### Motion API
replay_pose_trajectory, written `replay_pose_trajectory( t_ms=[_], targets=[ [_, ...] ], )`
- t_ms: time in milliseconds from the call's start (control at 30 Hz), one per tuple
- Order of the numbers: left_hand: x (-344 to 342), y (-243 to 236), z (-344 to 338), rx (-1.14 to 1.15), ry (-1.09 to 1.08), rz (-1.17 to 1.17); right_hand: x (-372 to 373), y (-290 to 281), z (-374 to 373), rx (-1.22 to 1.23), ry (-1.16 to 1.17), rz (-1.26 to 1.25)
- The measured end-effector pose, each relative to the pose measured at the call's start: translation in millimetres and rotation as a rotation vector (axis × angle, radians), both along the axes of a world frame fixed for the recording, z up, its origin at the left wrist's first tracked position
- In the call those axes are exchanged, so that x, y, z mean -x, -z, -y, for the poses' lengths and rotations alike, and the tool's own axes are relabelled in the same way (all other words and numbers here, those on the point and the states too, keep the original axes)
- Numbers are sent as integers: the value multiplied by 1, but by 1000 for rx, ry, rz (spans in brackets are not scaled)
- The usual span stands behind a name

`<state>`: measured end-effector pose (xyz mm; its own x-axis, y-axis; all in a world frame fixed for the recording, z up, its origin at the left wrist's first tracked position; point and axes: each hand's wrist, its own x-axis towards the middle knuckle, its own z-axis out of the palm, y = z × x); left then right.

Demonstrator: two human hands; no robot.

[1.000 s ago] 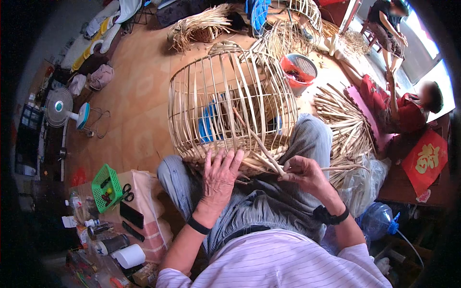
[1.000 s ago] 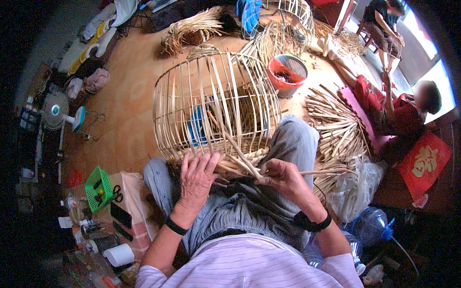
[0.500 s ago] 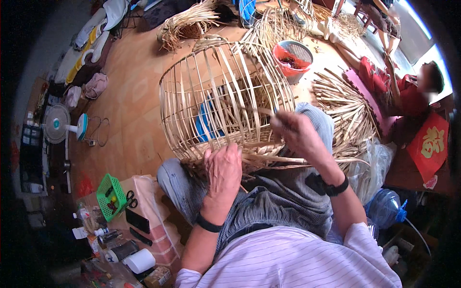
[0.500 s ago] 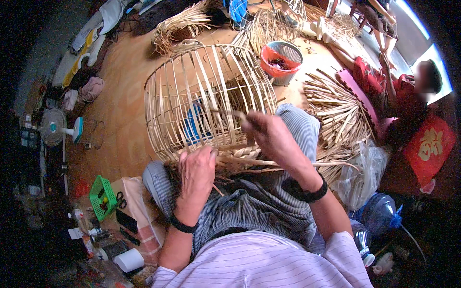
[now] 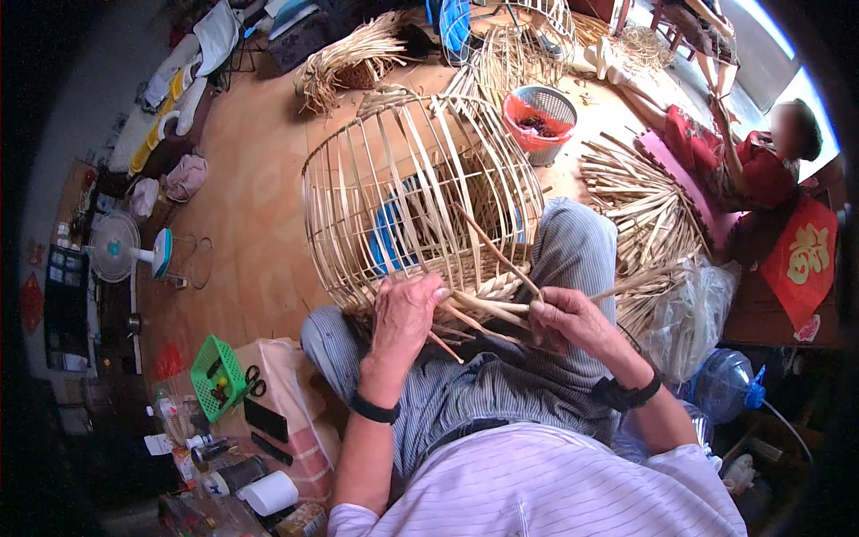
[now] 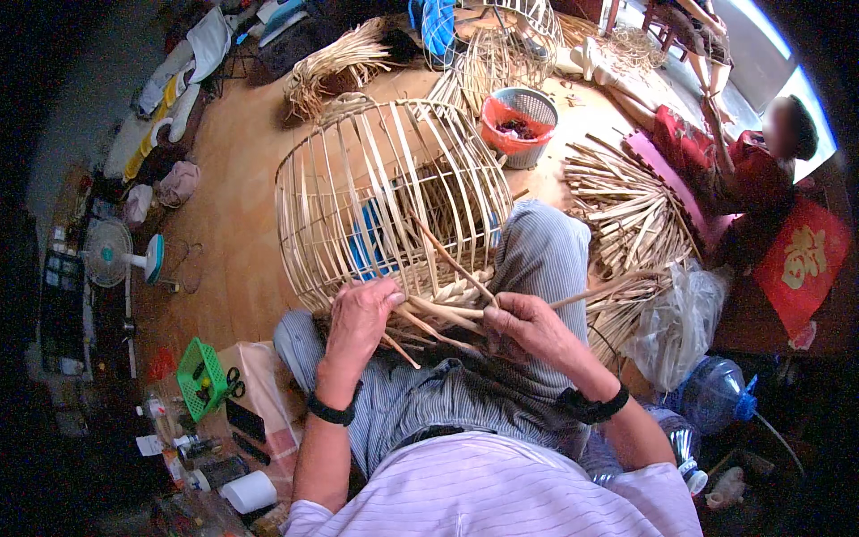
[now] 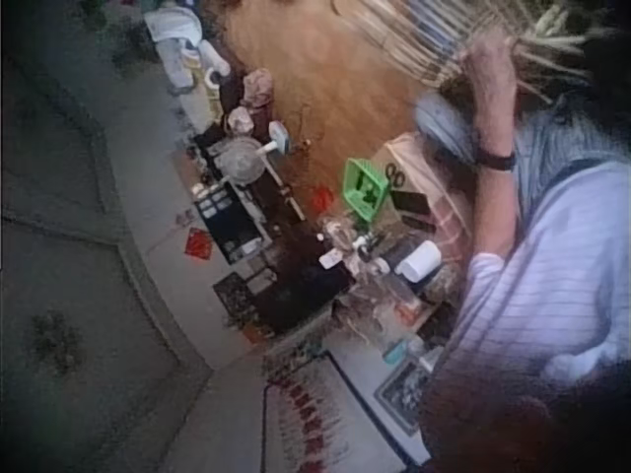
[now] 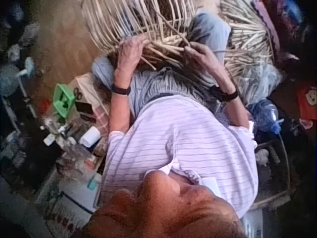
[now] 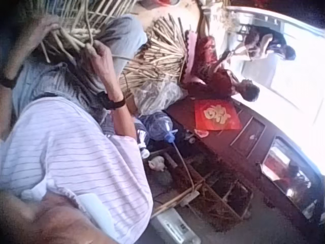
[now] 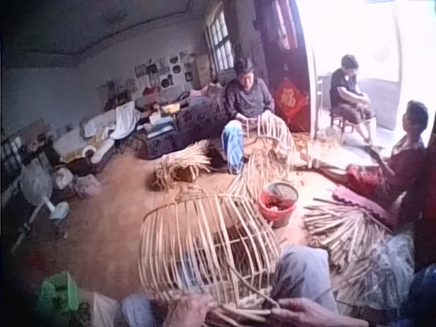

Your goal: The recorder is weaving a large bamboo basket or cage by hand using long, thin bamboo strips.

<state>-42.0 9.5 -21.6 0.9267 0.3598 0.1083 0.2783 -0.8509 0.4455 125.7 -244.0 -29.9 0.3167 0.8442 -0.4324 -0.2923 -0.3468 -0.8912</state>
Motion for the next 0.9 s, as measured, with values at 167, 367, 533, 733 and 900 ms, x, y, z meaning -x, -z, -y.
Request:
replay_pose_trajectory(
  t_ms=[167, 367, 533, 733, 900],
  targets=[
    [9, -20, -21, 188, 147, -98, -11, -8, -10, 45, -59, 80],
    [20, -17, -16, 174, 217, -108, -29, 6, -2, 60, -231, 18],
    [19, -23, -26, 86, 263, -77, -56, 26, 24, -386, 436, -361],
    [30, -37, -12, -102, 60, 210, -33, 14, 29, -109, 392, -93],
    [28, -8, 22, -52, 124, 135, 3, 7, 21, 20, -80, 740]
  ],
)
